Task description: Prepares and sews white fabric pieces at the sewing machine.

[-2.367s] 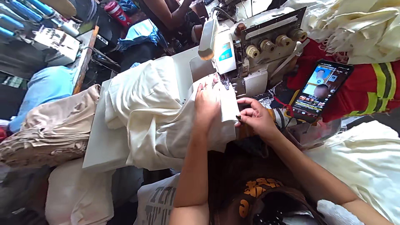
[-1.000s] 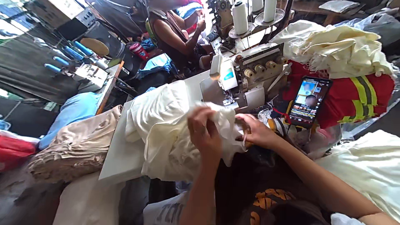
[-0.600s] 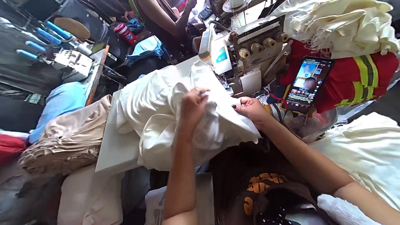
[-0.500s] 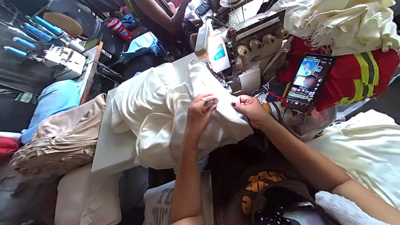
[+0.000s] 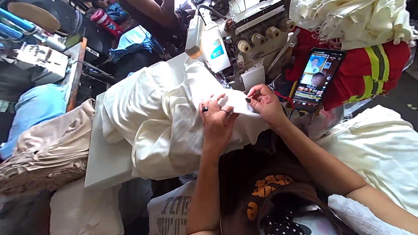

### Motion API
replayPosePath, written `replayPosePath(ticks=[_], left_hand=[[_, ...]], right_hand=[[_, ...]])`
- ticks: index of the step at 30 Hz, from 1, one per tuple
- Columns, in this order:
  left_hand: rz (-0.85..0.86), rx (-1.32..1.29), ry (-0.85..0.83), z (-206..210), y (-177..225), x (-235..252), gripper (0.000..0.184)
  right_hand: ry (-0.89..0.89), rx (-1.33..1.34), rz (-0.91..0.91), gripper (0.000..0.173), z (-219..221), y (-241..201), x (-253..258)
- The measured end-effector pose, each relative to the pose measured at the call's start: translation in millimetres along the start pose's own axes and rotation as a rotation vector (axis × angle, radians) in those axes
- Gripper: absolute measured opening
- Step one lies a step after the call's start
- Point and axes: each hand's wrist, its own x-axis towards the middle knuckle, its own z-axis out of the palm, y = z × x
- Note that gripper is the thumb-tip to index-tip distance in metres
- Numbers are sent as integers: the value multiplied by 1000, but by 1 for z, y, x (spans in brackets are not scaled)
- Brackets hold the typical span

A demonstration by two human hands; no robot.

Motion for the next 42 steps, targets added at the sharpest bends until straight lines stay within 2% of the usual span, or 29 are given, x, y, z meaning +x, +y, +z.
replayPosePath(ticks=[2, 5, 7, 11, 14, 17, 22, 27, 31, 34, 38, 42], left_hand=[[39, -99, 0, 5, 14, 8, 11], [68, -314, -50, 14, 14, 21, 14], [-29, -396, -54, 12, 0, 20, 18], [-156, -321, -1, 1, -28, 16, 16], [-131, -126, 14, -13, -30, 17, 16], [-90, -97, -9, -21, -37, 23, 17], [-132, -249, -13, -19, -59, 30, 15], [-224, -330, 11, -25, -61, 37, 8], [-250, -225, 37, -16, -54, 37, 14], [-331, -76, 107, -11, -38, 36, 16], [-309, 80, 167, -8, -15, 40, 18], [-323, 51, 218, -7, -28, 31, 16]], right_hand=[[-27, 11, 10, 15, -3, -5, -1], [-58, 112, 230, 40, -6, -12, -2], [-92, 162, 351, 44, -8, -12, -4], [-259, 126, 425, 21, -15, -14, -8], [-343, 108, 452, 21, -12, -13, -10], [-350, 151, 488, 21, -7, -14, -10], [-356, 203, 500, 17, -9, -12, -16], [-312, 237, 509, 11, -18, -19, -20], [-249, -62, 281, 3, -33, -9, -19], [-204, -205, 195, 9, -36, -8, -14], [-240, -70, 235, 6, -17, -30, -17], [-338, 91, 307, 5, 7, -31, -31]])
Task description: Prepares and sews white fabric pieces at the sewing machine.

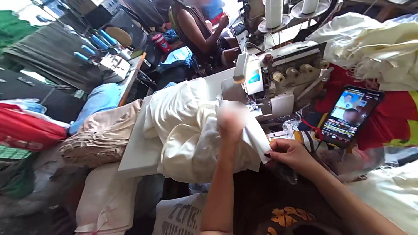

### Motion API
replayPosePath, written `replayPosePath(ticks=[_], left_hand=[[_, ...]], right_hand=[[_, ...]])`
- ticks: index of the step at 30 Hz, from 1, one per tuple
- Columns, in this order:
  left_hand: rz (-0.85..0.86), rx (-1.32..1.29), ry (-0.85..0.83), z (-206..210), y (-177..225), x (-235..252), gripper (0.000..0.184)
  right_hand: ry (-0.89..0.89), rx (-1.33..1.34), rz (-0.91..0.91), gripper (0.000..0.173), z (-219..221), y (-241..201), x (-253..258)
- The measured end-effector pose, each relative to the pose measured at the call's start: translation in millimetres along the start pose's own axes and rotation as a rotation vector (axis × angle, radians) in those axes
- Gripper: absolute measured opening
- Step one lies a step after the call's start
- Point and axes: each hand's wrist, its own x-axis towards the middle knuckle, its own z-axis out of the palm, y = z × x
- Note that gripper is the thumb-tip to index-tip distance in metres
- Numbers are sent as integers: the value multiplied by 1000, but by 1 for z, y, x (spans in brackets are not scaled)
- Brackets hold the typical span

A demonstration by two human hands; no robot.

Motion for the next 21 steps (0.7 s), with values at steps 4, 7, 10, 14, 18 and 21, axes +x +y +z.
replayPosePath(ticks=[4, 7, 10, 14, 18, 21], left_hand=[[-3, -17, -5, -6, -11, 3, 12], [-63, -26, -42, -8, -7, 5, 11], [-96, -51, -45, -8, -7, 7, 13], [14, -85, -92, -6, -17, -1, 16], [-16, -149, -65, 1, -25, 8, 14], [-78, -161, -65, 0, -23, 10, 13]], right_hand=[[46, 132, 60, 3, 5, 6, 6], [72, 164, 74, 8, -1, 6, 7], [76, 182, 78, 13, -8, 4, 8], [102, 264, 207, 25, -17, 2, 9], [145, 323, 269, 32, -23, 1, 12], [119, 341, 263, 33, -25, 5, 13]])
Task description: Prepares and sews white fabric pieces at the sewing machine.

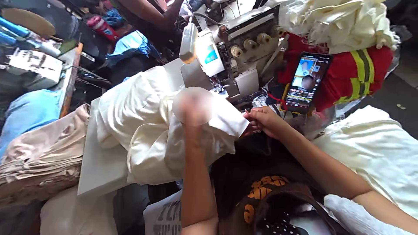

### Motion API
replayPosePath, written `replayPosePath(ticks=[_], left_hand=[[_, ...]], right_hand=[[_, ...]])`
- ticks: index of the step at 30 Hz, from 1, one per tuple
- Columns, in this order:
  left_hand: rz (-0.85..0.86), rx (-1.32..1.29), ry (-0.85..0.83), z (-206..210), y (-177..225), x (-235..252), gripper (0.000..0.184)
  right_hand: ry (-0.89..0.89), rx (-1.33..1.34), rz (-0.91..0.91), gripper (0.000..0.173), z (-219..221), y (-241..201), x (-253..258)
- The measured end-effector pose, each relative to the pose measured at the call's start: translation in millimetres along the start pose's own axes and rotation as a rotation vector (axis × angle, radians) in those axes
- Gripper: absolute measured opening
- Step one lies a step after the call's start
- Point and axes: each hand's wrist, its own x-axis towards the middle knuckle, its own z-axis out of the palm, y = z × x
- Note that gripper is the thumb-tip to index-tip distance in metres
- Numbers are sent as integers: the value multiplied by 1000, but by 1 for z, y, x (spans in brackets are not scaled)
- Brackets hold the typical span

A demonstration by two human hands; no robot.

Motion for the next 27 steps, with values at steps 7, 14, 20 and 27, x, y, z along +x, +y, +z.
replayPosePath(ticks=[7, 14, 20, 27], left_hand=[[-28, 50, -6, -3, 2, 6, 16], [1, 56, -57, -7, 1, 15, 14], [-6, 32, -89, -13, 12, -4, 10], [67, 95, -109, -10, 24, -23, 8]], right_hand=[[-33, -16, -17, 13, 0, 2, 2], [-50, 6, -35, 7, -2, 4, 4], [-16, -8, -95, 4, -12, 18, -12], [65, 49, -84, 17, -8, 29, -28]])
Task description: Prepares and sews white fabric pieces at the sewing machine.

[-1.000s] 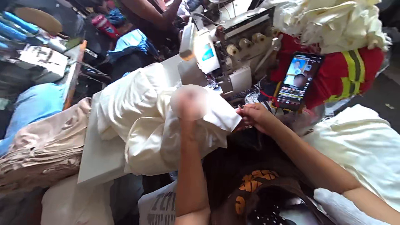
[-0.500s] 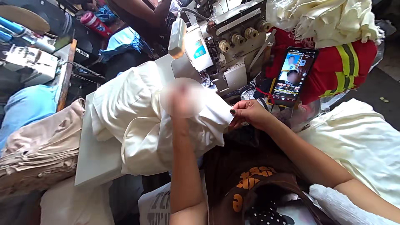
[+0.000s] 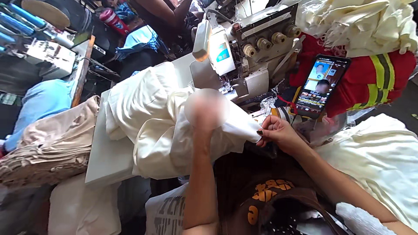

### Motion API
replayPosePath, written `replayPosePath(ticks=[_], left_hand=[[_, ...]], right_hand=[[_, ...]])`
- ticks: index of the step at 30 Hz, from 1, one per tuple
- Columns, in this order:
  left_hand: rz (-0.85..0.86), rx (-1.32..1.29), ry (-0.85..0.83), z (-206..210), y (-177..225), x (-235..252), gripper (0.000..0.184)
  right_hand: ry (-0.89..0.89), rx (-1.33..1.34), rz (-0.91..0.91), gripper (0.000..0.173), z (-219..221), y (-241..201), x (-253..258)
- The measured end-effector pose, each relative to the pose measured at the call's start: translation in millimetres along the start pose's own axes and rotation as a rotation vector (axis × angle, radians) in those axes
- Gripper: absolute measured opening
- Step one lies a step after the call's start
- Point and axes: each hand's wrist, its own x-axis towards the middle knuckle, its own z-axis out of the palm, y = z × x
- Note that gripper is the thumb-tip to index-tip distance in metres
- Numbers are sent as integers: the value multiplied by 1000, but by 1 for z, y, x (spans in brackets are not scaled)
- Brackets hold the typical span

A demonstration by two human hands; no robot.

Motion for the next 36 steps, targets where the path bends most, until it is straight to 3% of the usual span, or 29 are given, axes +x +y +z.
replayPosePath(ticks=[2, 5, 11, 18, 21, 25, 28, 31, 36], left_hand=[[17, 17, 8, 2, 1, 1, 10], [27, 15, 1, 3, 1, 2, 12], [29, 72, 48, 11, 0, 4, 9], [-22, 156, 124, 19, 8, 8, 10], [111, 313, 199, 26, 12, -2, 14], [130, 512, 322, 56, 20, -28, 23], [114, 603, 277, 73, 29, -41, 32], [124, 560, 254, 76, 29, -34, 37], [216, 362, 240, 65, 17, -11, 25]], right_hand=[[-25, -17, 21, 23, 1, 1, -1], [-98, -43, 58, 48, 1, 3, -2], [-116, -65, 87, 31, 3, 7, -3], [-161, -63, 67, 25, 7, 6, -5], [-171, -70, 56, 24, 8, 6, -7], [-192, -86, 29, 22, 8, 9, -8], [-198, -112, 28, 19, 10, 10, -8], [-203, -116, 26, 19, 14, 9, -5], [-139, -133, -39, 21, 23, 6, 3]])
